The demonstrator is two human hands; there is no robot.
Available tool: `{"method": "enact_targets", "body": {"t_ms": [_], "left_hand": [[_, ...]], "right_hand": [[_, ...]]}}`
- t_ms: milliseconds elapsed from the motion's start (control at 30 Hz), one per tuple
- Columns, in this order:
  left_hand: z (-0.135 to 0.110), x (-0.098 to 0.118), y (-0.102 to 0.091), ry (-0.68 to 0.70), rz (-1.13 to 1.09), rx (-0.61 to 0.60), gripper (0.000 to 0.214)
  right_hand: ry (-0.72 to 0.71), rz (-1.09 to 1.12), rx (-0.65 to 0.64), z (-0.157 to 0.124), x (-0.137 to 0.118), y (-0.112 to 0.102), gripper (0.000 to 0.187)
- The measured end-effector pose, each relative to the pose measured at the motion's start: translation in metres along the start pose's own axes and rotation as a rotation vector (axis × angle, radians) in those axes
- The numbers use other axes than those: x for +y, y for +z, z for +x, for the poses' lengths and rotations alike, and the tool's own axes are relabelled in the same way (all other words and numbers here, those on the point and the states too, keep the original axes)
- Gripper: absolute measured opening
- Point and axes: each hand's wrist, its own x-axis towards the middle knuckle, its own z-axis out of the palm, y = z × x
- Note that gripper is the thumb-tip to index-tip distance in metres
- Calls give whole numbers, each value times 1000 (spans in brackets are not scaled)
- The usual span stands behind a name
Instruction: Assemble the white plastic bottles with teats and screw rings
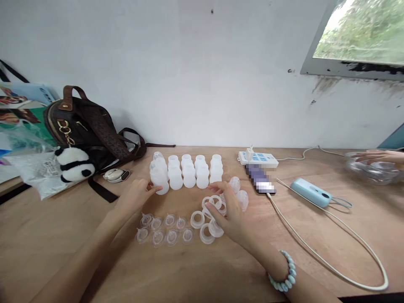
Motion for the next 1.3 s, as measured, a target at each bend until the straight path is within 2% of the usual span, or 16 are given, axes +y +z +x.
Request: {"method": "enact_targets", "body": {"t_ms": [133, 200, 267, 367, 467, 633, 767, 833, 933, 1000, 1100, 1167, 1300], "left_hand": [[-1, -5, -14, 17, -42, -72, 39], [-3, -10, -24, 87, -123, -190, 30], [-7, -14, -34, 169, -205, -363, 23], [-13, -17, -43, 212, -268, -585, 43], [-16, -16, -41, 202, -277, -698, 48], [-14, -14, -33, 165, -216, -647, 24], [-14, -19, -41, 158, -248, -607, 25], [-16, -16, -47, 186, -327, -593, 27], [-21, 2, -48, 266, -538, -549, 29], [-25, 20, -39, 291, -717, -504, 30], [-34, 48, -14, 226, -945, -489, 35], [-40, 62, 1, 231, -1073, -538, 38], [-50, 76, 11, 219, -1193, -572, 39]], "right_hand": [[-19, -86, 11, 5, 4, -3, 14], [-55, -167, -41, 7, 8, -5, 12], [-84, -261, -126, 9, 10, -8, 13], [-98, -374, -259, 9, 12, -9, 5], [-113, -475, -344, 6, 14, -5, 13], [-136, -521, -355, 2, 17, 0, 15], [-64, -333, -287, 8, 14, -6, 7], [21, -211, -237, 11, 11, -10, 11], [136, -27, -187, 12, 5, -11, 16], [167, 85, -194, 10, 1, -9, 18], [102, 151, -201, 5, -6, -5, 19], [25, 141, -192, 1, -9, -1, 18], [5, 157, -199, -3, -10, 4, 18]]}}
